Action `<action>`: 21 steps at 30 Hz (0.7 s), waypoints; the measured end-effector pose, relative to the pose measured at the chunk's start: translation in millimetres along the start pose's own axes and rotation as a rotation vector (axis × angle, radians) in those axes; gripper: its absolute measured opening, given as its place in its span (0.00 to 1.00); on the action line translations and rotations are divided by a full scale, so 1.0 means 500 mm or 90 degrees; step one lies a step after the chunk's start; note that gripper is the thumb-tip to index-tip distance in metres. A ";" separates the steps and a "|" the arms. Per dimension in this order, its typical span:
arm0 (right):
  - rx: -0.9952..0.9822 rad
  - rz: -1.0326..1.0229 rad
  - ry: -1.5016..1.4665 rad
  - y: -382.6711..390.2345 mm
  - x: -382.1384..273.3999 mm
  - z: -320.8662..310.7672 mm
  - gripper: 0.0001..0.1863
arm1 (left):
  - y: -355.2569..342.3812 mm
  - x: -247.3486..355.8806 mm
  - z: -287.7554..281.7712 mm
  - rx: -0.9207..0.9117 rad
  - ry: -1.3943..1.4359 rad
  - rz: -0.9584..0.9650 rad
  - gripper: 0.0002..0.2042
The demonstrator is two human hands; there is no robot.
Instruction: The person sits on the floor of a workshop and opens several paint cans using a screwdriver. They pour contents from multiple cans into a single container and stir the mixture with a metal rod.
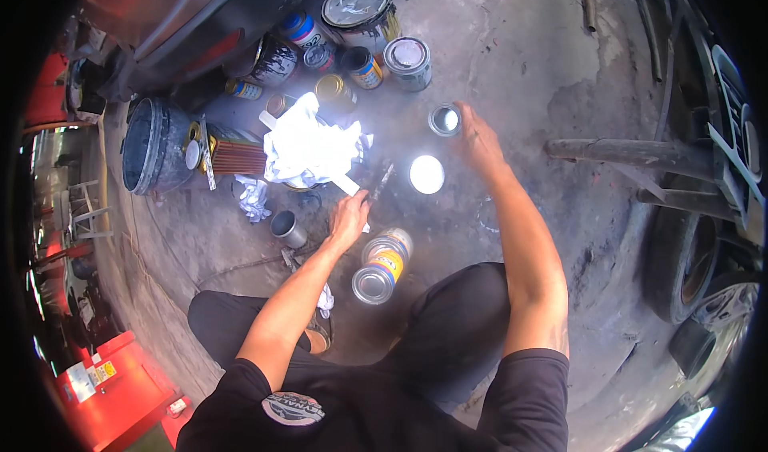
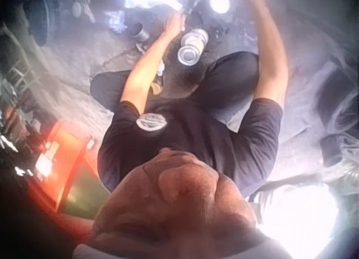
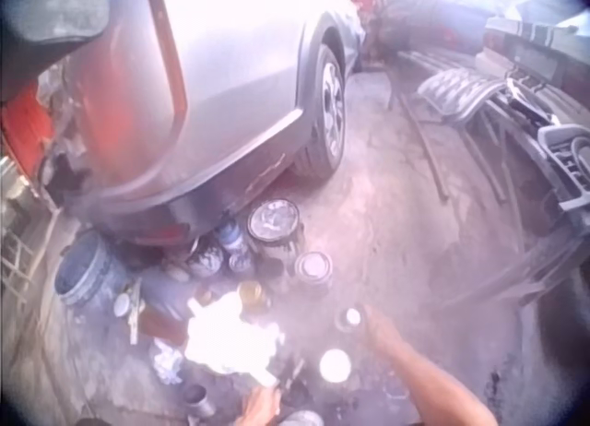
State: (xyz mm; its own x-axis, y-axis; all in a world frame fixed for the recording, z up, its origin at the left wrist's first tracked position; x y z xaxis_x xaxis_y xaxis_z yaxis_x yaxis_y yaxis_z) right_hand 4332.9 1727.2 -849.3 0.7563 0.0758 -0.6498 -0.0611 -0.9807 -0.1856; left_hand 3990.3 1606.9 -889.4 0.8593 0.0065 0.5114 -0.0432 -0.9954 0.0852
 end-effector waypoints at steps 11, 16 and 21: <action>0.018 0.089 -0.027 0.001 0.061 0.008 0.49 | 0.073 -0.026 -0.058 0.075 0.098 0.031 0.23; 0.006 0.135 -0.067 -0.005 0.114 0.027 0.50 | 0.127 -0.023 -0.111 0.001 0.146 0.026 0.23; -0.006 0.111 -0.121 0.016 0.152 0.043 0.56 | 0.201 -0.032 -0.166 -0.097 0.156 -0.056 0.22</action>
State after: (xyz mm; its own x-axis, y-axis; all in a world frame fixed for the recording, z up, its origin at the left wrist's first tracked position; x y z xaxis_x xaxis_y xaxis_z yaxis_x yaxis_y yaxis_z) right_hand 4375.9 1729.0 -915.8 0.5988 -0.0636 -0.7984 -0.1742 -0.9833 -0.0523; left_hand 3930.1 1514.7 -818.1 0.7150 0.1340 0.6862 -0.0651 -0.9645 0.2561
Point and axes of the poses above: each hand's wrist, its own y-axis away from the middle knuckle, its own z-axis out of the palm, x = y × z, the point moved 10 cm from there along -y, towards the middle knuckle, and after that the axes turned 14 degrees about x, right-handed, at the moved point
